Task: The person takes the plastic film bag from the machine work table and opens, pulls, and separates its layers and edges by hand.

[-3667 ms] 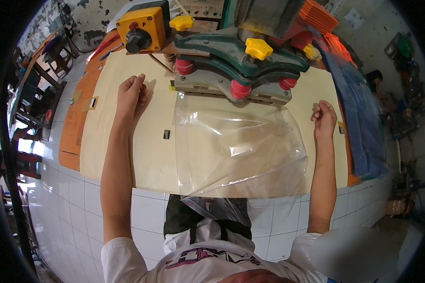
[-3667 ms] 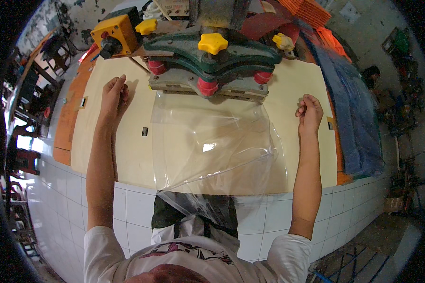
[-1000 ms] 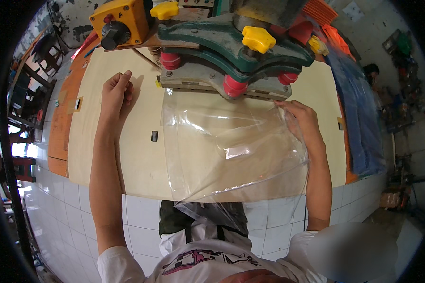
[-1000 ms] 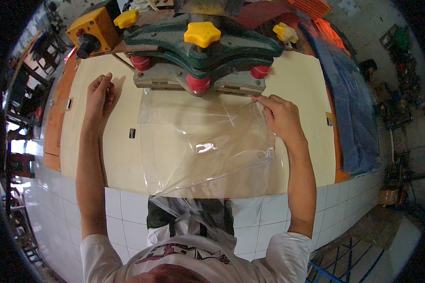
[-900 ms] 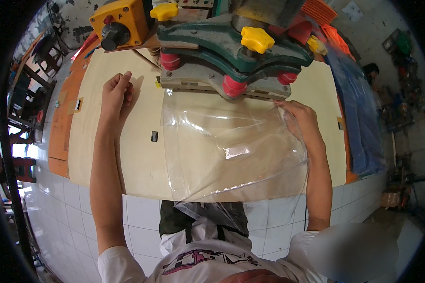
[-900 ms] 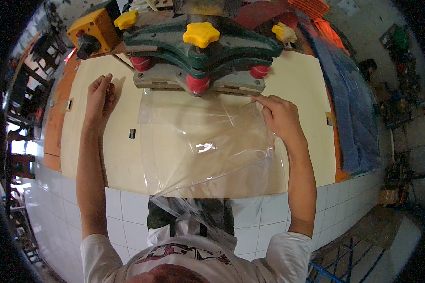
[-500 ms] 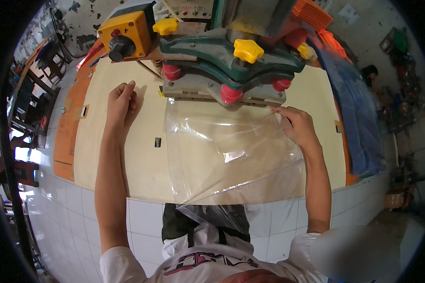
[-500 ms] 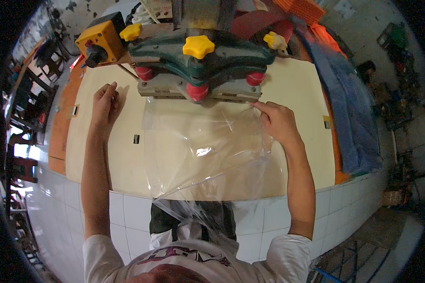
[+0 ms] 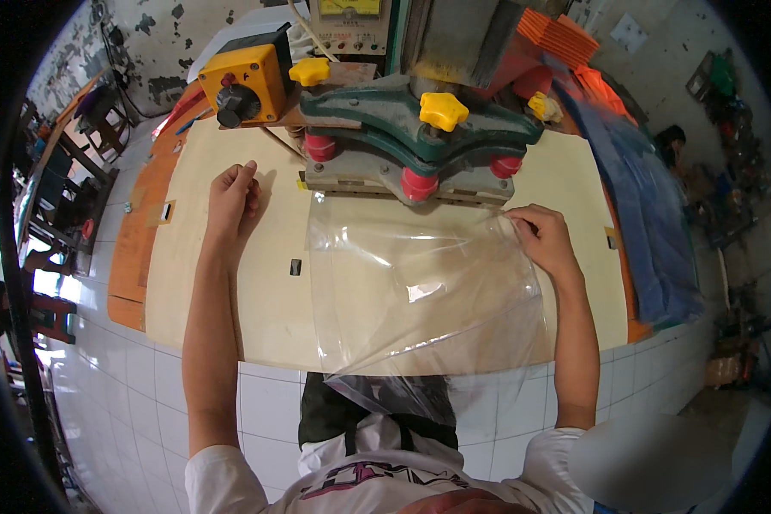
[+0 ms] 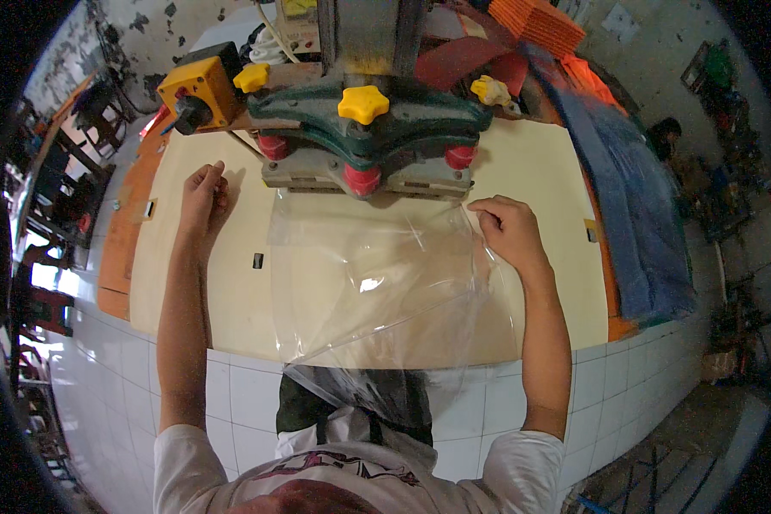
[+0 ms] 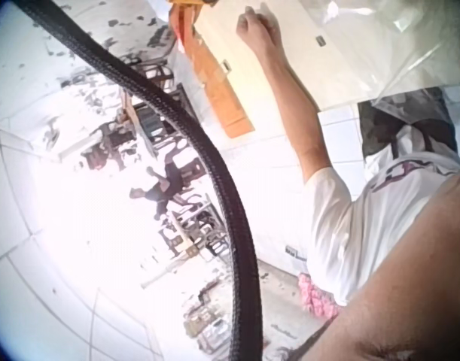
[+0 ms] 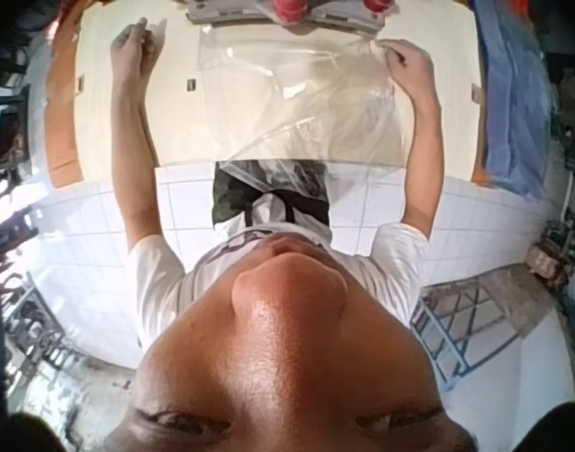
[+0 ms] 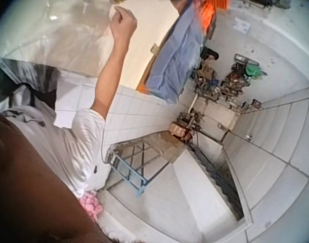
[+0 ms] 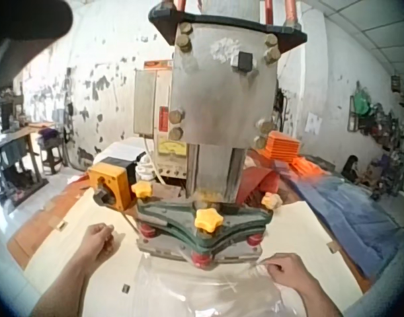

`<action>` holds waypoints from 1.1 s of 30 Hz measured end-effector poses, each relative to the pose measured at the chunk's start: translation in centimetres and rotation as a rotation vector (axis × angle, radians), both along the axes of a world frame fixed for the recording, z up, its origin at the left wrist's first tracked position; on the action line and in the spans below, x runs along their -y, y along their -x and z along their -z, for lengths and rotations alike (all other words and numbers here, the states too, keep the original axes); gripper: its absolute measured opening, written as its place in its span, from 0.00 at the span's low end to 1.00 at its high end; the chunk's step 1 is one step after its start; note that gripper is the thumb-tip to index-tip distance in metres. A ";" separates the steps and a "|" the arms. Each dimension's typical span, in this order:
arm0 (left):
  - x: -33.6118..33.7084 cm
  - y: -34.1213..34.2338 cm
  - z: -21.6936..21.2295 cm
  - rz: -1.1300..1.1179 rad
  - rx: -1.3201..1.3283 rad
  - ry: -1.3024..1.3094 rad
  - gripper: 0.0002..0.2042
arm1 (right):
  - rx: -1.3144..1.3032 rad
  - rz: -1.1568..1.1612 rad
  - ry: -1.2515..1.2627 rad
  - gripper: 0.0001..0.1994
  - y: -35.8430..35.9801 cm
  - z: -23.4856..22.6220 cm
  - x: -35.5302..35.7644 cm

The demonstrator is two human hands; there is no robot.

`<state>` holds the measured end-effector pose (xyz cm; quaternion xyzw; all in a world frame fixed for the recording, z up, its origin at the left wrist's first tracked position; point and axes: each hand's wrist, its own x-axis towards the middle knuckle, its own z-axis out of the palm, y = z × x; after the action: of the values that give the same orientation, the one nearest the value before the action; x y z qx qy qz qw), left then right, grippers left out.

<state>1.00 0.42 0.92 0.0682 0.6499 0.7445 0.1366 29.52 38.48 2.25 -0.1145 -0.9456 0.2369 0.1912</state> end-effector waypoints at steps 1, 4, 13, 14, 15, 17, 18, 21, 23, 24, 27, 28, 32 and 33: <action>0.1 0.0 0.0 0.003 -0.013 0.012 0.16 | -0.002 -0.001 0.001 0.12 0.0 0.2 -0.1; 0.1 0.0 0.0 0.002 -0.029 0.033 0.16 | -0.091 0.012 0.073 0.07 0.0 0.4 -0.2; 0.3 0.4 0.2 0.010 -0.049 0.031 0.16 | -0.180 0.267 0.081 0.06 0.0 1.3 -2.6; 0.4 0.5 0.2 0.007 -0.077 0.073 0.16 | -0.193 0.309 0.083 0.06 0.1 1.1 -2.6; 0.3 0.4 0.2 0.009 -0.077 0.071 0.16 | -0.205 0.353 0.083 0.06 0.0 1.0 -2.5; 0.1 0.3 0.3 0.020 -0.023 0.014 0.16 | -0.208 0.393 0.062 0.06 -0.2 1.3 -3.2; 0.2 0.3 0.3 0.020 -0.025 0.014 0.16 | -0.211 0.430 0.045 0.06 -0.3 1.5 -3.5; 0.2 0.4 0.4 0.018 -0.028 0.003 0.16 | -0.301 0.423 0.067 0.06 -0.4 2.0 -4.2; 0.0 0.3 0.2 0.016 -0.061 0.073 0.16 | -0.325 0.446 0.105 0.07 -0.6 2.6 -5.3; 0.2 0.3 0.2 0.014 -0.062 0.075 0.16 | -0.343 0.462 0.150 0.08 -0.3 2.3 -4.9; 0.5 0.4 0.2 0.000 -0.045 0.063 0.16 | -0.288 0.566 0.724 0.11 -0.4 0.4 -4.0; 0.6 0.4 0.3 -0.004 -0.023 0.025 0.16 | -0.289 0.568 0.723 0.11 -0.5 0.3 -4.2; 1.1 1.0 0.5 -0.002 0.002 -0.043 0.16 | -0.446 0.598 0.973 0.12 -1.2 0.2 -5.4; 1.3 1.2 0.6 -0.001 -0.002 -0.045 0.16 | -0.472 0.616 1.039 0.11 -1.3 0.1 -5.6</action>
<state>-0.21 -0.85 0.37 0.0716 0.6332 0.7589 0.1341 30.84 44.09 2.14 -0.4033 -0.5642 0.6166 0.3726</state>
